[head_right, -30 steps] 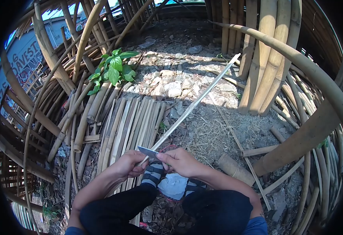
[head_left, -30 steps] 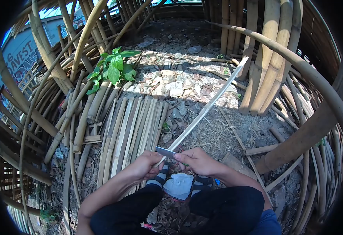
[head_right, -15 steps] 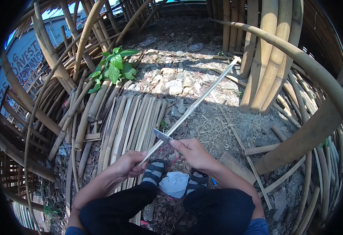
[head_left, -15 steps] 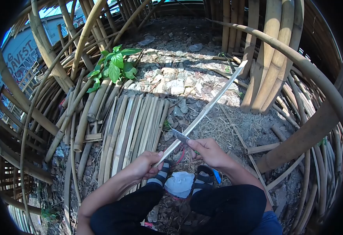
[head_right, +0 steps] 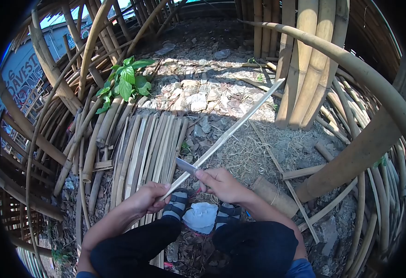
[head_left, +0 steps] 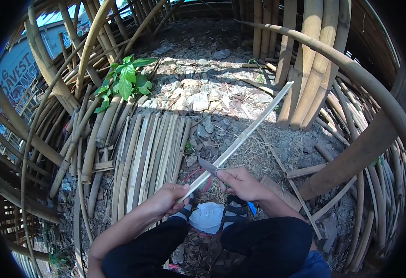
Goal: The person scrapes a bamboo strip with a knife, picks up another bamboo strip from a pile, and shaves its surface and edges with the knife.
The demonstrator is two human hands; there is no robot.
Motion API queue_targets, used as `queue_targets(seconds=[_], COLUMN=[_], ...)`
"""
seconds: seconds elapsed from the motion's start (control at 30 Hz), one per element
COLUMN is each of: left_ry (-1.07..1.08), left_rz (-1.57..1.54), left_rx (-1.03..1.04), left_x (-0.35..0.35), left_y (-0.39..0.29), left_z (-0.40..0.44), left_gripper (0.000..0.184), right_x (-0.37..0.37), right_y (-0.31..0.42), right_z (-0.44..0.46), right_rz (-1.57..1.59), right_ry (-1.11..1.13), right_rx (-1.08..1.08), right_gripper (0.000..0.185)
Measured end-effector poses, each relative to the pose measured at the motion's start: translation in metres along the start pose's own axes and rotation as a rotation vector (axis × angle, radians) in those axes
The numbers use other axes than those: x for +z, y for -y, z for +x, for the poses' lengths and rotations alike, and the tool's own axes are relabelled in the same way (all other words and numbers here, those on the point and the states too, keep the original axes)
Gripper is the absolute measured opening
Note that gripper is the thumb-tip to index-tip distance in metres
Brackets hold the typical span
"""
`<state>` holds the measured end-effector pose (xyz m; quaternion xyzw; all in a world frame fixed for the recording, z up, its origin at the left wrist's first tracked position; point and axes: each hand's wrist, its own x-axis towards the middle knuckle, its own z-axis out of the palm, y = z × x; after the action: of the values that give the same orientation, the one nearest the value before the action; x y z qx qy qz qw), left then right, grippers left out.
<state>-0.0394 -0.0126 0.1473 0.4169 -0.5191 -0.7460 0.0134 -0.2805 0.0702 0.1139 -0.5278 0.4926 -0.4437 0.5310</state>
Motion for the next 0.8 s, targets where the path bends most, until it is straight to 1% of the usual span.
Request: queue_targets(seconds=[0.03, 0.07, 0.13, 0.17, 0.23, 0.27, 0.33, 0.47, 0.53, 0.63, 0.77, 0.8], left_ry=[-0.019, -0.016, -0.095, -0.094, -0.214, -0.214, -0.199, -0.21, -0.202, -0.197, -0.199, -0.191], left_rz=[0.041, 0.045, 0.095, 0.099, 0.176, 0.177, 0.242, 0.26, 0.238, 0.237, 0.252, 0.233], left_rx=[0.026, 0.025, 0.051, 0.051, 0.115, 0.113, 0.13, 0.124, 0.145, 0.114, 0.129, 0.127], left_x=[0.002, 0.005, 0.008, 0.008, 0.009, 0.007, 0.006, 0.006, 0.005, 0.003, 0.006, 0.006], left_y=[0.0, -0.001, -0.001, 0.001, 0.006, 0.007, 0.003, -0.002, 0.0, 0.001, 0.002, 0.001], left_z=[0.001, 0.002, 0.001, 0.003, 0.006, 0.006, 0.0, -0.006, -0.007, -0.008, -0.006, -0.006], left_gripper=[0.043, 0.043, 0.043, 0.043, 0.045, 0.045, 0.047, 0.048, 0.048, 0.049, 0.049, 0.048], right_x=[0.003, 0.006, 0.01, 0.008, 0.006, 0.007, 0.009, 0.001, -0.005, -0.015, -0.014, -0.015], right_y=[-0.003, -0.007, -0.011, -0.011, -0.007, -0.004, 0.003, -0.011, -0.012, -0.002, -0.006, -0.005], right_z=[0.002, 0.004, 0.008, 0.007, 0.007, 0.005, 0.002, 0.005, 0.006, 0.0, -0.001, -0.002], right_rz=[-0.056, -0.054, -0.077, -0.076, 0.003, 0.005, 0.026, 0.067, 0.081, 0.123, 0.105, 0.113], right_ry=[0.083, 0.078, 0.125, 0.121, 0.05, 0.049, -0.025, -0.086, -0.218, -0.227, -0.267, -0.207], right_rx=[0.026, 0.025, 0.08, 0.078, 0.081, 0.082, 0.072, 0.043, 0.005, 0.063, 0.065, 0.093], right_gripper=[0.051, 0.051, 0.051, 0.051, 0.051, 0.051, 0.049, 0.049, 0.048, 0.048, 0.048, 0.049])
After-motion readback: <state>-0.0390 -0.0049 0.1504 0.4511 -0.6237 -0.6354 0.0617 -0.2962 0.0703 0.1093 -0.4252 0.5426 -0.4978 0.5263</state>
